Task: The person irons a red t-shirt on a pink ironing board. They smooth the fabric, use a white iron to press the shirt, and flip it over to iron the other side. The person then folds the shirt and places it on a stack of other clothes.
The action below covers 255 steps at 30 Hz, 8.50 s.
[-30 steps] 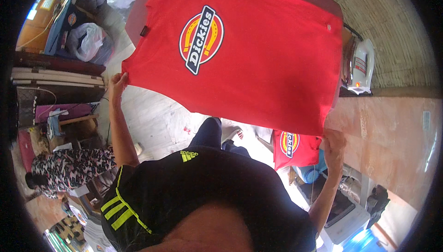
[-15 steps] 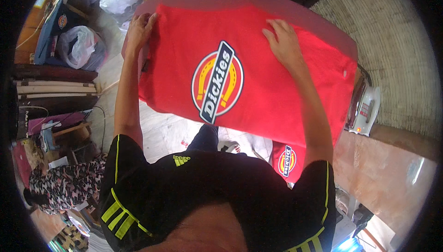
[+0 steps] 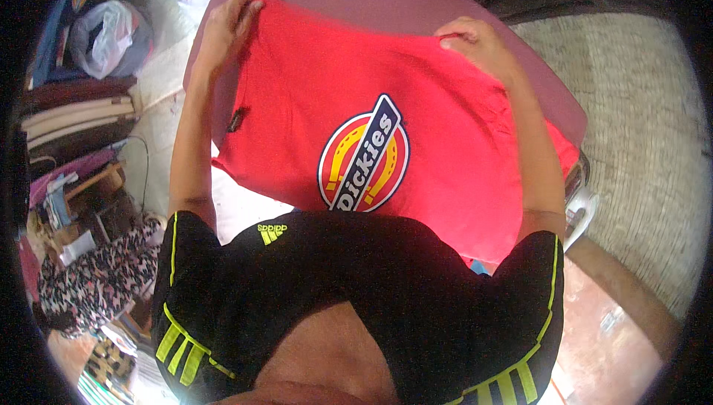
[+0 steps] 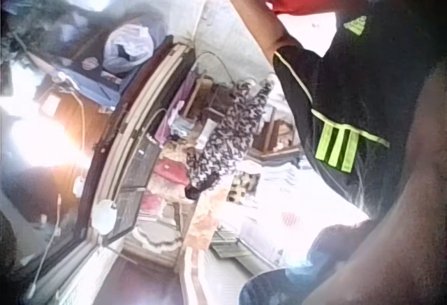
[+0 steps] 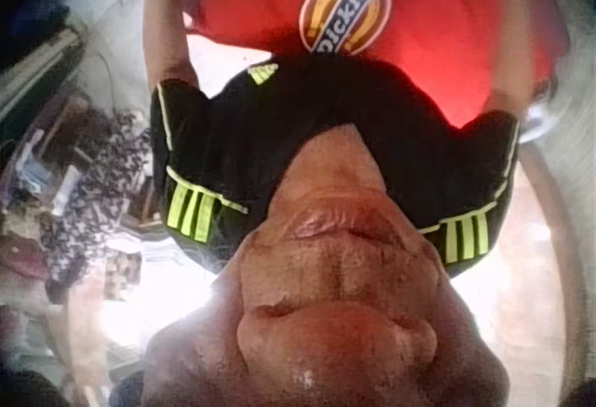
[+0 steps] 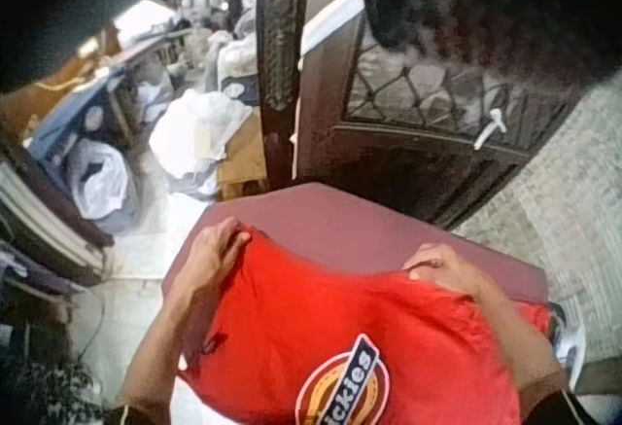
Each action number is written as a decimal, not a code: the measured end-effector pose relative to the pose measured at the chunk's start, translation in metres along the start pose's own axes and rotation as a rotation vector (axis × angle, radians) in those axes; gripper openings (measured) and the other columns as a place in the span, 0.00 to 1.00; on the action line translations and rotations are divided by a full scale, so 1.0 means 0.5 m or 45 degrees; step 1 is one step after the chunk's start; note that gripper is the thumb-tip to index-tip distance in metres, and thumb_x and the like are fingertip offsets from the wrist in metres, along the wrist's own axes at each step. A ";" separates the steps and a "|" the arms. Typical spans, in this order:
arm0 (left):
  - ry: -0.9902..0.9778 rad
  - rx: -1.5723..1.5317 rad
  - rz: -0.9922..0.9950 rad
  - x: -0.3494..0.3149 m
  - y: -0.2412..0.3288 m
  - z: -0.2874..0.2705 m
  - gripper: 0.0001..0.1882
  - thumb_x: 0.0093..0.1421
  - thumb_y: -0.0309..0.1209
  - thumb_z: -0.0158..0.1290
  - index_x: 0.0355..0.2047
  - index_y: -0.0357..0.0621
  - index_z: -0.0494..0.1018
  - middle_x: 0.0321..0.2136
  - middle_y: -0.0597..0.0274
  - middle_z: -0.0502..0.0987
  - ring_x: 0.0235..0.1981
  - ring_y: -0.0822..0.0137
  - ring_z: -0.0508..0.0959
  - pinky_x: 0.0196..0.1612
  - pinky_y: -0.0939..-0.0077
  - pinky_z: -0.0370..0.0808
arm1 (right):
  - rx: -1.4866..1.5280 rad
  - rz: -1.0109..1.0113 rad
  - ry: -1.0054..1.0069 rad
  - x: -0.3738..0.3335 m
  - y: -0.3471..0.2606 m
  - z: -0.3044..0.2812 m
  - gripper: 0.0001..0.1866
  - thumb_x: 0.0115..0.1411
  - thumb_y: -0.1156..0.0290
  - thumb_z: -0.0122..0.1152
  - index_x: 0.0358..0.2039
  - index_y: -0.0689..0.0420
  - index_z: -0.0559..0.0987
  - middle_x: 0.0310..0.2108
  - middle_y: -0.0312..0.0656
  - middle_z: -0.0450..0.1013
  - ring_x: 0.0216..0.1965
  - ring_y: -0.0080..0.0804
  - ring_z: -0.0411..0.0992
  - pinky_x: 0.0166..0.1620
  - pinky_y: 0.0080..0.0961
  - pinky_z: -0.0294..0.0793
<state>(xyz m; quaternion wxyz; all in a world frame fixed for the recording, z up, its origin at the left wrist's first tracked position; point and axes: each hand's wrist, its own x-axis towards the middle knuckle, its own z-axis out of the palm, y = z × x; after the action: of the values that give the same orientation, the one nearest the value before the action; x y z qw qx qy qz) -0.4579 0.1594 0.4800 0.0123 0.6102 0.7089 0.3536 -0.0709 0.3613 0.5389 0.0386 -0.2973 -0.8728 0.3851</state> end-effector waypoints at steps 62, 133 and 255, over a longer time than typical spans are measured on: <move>-0.286 -0.373 0.559 0.145 0.376 0.347 0.08 0.62 0.32 0.56 0.36 0.39 0.76 0.36 0.49 0.79 0.39 0.50 0.79 0.44 0.60 0.74 | -1.155 0.446 1.583 -0.560 0.382 -0.001 0.13 0.63 0.70 0.57 0.47 0.53 0.79 0.40 0.49 0.77 0.45 0.49 0.74 0.51 0.43 0.71; -0.332 -0.099 1.231 0.069 0.912 0.757 0.23 0.66 0.35 0.46 0.61 0.51 0.67 0.64 0.70 0.66 0.65 0.64 0.63 0.64 0.48 0.55 | -0.320 0.750 1.410 -0.780 0.144 0.009 0.23 0.64 0.59 0.57 0.52 0.63 0.69 0.34 0.65 0.75 0.40 0.64 0.75 0.41 0.50 0.73; -0.182 -0.353 0.321 0.121 0.363 0.366 0.13 0.61 0.40 0.59 0.38 0.44 0.79 0.33 0.59 0.82 0.31 0.64 0.79 0.37 0.71 0.75 | -0.639 -0.270 0.415 -0.285 0.116 -0.178 0.19 0.62 0.53 0.63 0.39 0.58 0.78 0.23 0.50 0.75 0.23 0.47 0.76 0.28 0.36 0.73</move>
<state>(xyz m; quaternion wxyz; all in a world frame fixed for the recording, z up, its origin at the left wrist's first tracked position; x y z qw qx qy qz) -0.2360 0.3022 0.4617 0.1022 0.7103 0.5686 0.4023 0.1010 0.3715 0.5840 0.1433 -0.2627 -0.9490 0.0987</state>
